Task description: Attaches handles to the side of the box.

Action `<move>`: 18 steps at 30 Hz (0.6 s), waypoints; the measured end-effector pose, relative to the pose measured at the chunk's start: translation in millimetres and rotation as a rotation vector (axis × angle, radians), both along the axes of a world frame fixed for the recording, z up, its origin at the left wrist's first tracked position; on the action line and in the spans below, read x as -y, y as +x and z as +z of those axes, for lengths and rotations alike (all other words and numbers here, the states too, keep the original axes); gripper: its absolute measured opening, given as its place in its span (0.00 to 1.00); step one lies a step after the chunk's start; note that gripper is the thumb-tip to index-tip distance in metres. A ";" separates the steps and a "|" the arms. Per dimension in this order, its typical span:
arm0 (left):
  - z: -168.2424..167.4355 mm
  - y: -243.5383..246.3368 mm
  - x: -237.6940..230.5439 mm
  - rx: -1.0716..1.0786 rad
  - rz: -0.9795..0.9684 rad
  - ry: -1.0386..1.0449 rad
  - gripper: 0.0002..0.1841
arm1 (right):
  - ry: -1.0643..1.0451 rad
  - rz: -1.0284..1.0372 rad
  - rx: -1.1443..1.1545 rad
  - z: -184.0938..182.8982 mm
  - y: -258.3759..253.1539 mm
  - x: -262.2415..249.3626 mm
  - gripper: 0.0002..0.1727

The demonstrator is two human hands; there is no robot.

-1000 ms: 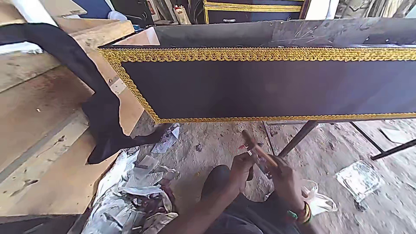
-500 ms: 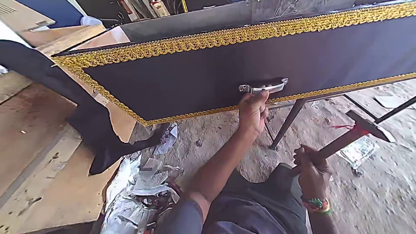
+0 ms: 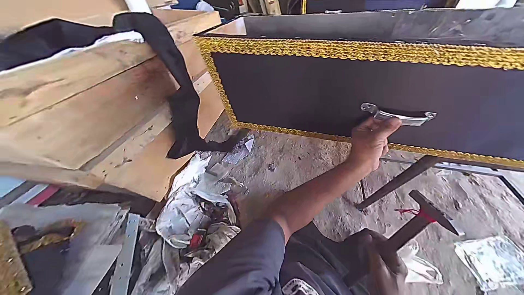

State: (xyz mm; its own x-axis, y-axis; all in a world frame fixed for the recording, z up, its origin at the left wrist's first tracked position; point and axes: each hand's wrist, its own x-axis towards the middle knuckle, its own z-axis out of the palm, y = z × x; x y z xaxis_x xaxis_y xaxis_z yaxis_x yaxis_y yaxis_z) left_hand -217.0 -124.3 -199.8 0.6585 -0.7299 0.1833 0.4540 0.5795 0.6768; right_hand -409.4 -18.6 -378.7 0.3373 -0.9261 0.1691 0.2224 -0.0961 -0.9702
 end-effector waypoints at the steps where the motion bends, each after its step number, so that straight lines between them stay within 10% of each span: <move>1: -1.4 1.1 -0.3 0.068 0.030 0.003 0.03 | 0.027 0.033 0.002 -6.4 0.3 -2.4 0.11; 8: -4.2 15.1 -2.5 0.468 0.071 -0.030 0.11 | 0.018 0.233 -0.028 -54.8 -19.7 -29.7 0.14; 18: -10.8 23.3 12.4 0.504 0.038 -0.139 0.13 | 0.198 0.054 -0.110 -69.9 -14.1 -43.8 0.06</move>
